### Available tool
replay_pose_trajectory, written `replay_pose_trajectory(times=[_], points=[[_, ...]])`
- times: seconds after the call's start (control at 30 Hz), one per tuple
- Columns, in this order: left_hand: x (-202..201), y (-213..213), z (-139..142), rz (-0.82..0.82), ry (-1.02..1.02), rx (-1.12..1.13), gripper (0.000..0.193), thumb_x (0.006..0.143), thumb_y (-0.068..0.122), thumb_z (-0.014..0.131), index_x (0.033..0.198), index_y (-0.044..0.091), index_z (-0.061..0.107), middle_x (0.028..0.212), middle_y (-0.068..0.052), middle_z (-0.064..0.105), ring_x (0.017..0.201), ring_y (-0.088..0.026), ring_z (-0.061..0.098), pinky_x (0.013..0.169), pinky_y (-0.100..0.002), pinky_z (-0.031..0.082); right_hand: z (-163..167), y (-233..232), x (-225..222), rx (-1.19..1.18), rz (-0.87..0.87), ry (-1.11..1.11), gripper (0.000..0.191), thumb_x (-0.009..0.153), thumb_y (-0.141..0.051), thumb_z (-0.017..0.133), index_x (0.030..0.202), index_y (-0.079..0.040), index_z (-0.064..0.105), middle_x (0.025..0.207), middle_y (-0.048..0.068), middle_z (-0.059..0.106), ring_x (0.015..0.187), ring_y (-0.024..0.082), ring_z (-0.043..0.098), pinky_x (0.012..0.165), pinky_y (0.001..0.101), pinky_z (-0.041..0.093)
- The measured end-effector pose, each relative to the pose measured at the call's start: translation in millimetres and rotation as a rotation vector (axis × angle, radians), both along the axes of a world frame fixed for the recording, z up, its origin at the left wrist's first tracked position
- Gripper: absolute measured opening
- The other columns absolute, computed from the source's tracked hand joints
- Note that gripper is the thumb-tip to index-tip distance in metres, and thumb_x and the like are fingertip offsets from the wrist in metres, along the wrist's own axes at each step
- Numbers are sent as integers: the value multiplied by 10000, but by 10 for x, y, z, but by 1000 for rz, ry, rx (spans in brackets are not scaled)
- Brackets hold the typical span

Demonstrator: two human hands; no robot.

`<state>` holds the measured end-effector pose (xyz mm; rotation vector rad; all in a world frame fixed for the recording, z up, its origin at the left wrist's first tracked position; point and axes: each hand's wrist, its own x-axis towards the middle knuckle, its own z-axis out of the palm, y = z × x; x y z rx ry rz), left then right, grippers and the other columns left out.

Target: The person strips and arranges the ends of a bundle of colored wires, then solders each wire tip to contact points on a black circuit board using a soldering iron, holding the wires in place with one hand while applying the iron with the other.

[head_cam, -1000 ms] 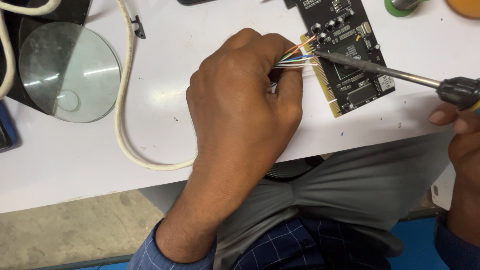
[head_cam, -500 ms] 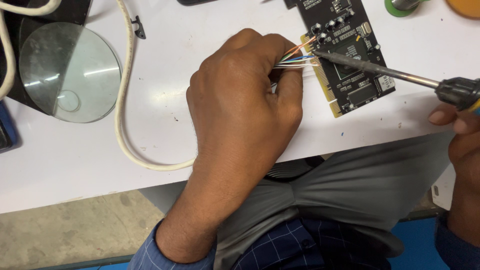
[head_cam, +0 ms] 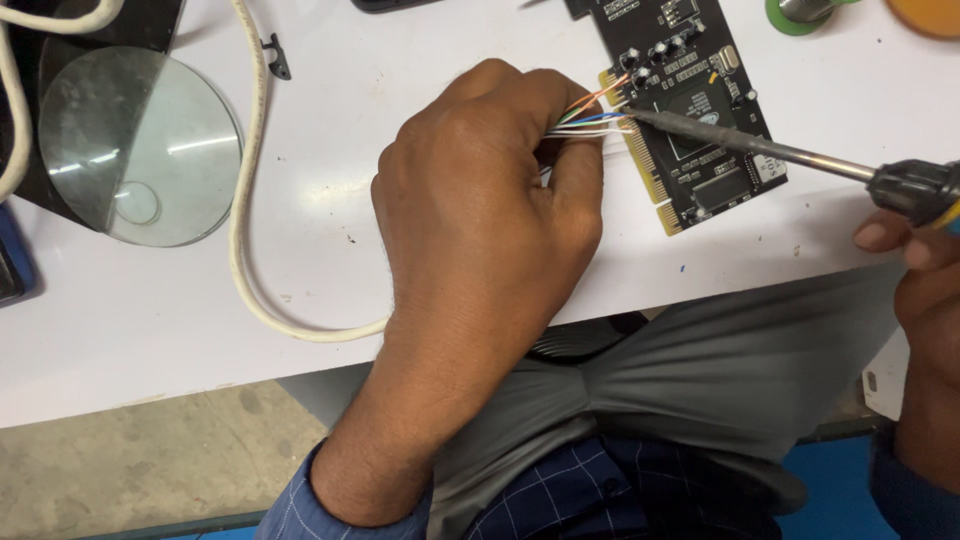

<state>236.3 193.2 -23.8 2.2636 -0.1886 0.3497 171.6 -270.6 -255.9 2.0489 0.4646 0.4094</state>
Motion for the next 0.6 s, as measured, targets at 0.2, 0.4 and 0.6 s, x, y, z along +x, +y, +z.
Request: replay_pose_trajectory(times=[0.2, 0.4, 0.6], points=[[-9, 7, 8, 1, -9, 1, 19, 900, 73, 756, 914, 61, 763, 756, -23, 654, 573, -130, 597, 519, -333, 411, -6, 5, -13, 257, -8, 105, 422, 1247, -180, 159, 1481, 159, 252, 1155, 227, 613, 867, 52, 621, 769, 141, 561], [3, 7, 1, -3, -18, -1, 30, 898, 69, 755, 923, 55, 761, 762, -20, 657, 576, -121, 596, 517, -322, 413, -11, 17, -14, 371, -17, 139, 421, 1247, -183, 167, 1475, 157, 264, 1146, 220, 615, 853, 52, 616, 759, 141, 557], [12, 11, 7, -5, -10, 2, 22, 892, 63, 757, 907, 49, 761, 738, -21, 650, 549, -117, 582, 490, -321, 394, -11, 34, -3, 414, -15, 155, 419, 1247, -186, 175, 1470, 154, 276, 1138, 213, 618, 840, 53, 611, 748, 140, 552]])
